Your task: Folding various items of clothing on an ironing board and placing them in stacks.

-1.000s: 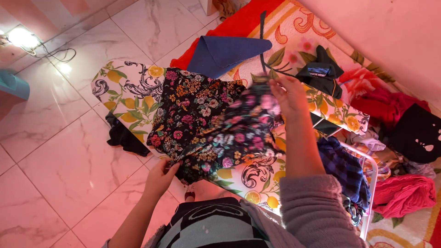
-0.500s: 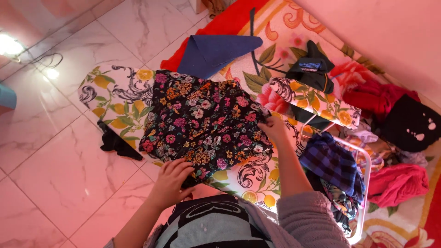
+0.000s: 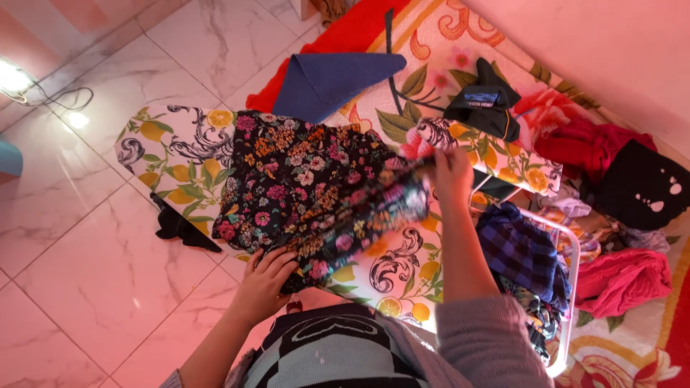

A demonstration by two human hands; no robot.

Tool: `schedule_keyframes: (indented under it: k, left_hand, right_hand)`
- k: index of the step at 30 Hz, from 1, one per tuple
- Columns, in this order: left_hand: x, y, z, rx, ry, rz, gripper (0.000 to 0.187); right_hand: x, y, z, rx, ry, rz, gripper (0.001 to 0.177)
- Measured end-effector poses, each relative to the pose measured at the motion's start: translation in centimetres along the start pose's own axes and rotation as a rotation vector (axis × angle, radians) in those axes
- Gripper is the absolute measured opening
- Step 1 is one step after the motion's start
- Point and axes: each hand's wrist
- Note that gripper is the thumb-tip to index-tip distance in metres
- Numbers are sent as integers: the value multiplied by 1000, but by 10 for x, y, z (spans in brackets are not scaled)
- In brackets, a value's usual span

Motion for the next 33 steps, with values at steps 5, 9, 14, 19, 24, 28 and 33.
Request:
schedule_keyframes:
  k: [5, 9, 14, 19, 24, 28, 33]
  left_hand:
    - [-1, 4, 3, 13, 8, 42, 70]
    - [1, 7, 2, 1, 0, 135, 78]
    - [-18, 16, -5, 31, -107, 173, 81]
    - [-26, 12, -16, 46, -244, 187, 72]
    - [14, 2, -20, 0, -74, 124, 56]
    - [32, -2, -22, -60, 67, 140, 44]
    - [33, 1, -25, -66, 253, 135, 42]
  right_hand:
    - [-47, -24, -41, -45, -423, -135, 17]
    - [-52, -11, -41, -22, -351, -377, 27]
    - [-21, 46, -73, -107, 3, -621, 47]
    - [-15, 74, -86, 321, 614, -1133, 89]
    - [-37, 55, -42, 334, 707, -954, 85]
    - [-56, 42, -12, 435, 1005, -756, 79]
    - [-27, 28, -43, 378, 880, -843, 85]
Point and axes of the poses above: each hand's wrist, its own y-axis away from the middle knuckle, its own x-axis out of the back of the hand, z = x × y, and after that the axes turned 11 degrees about -z, right-handed
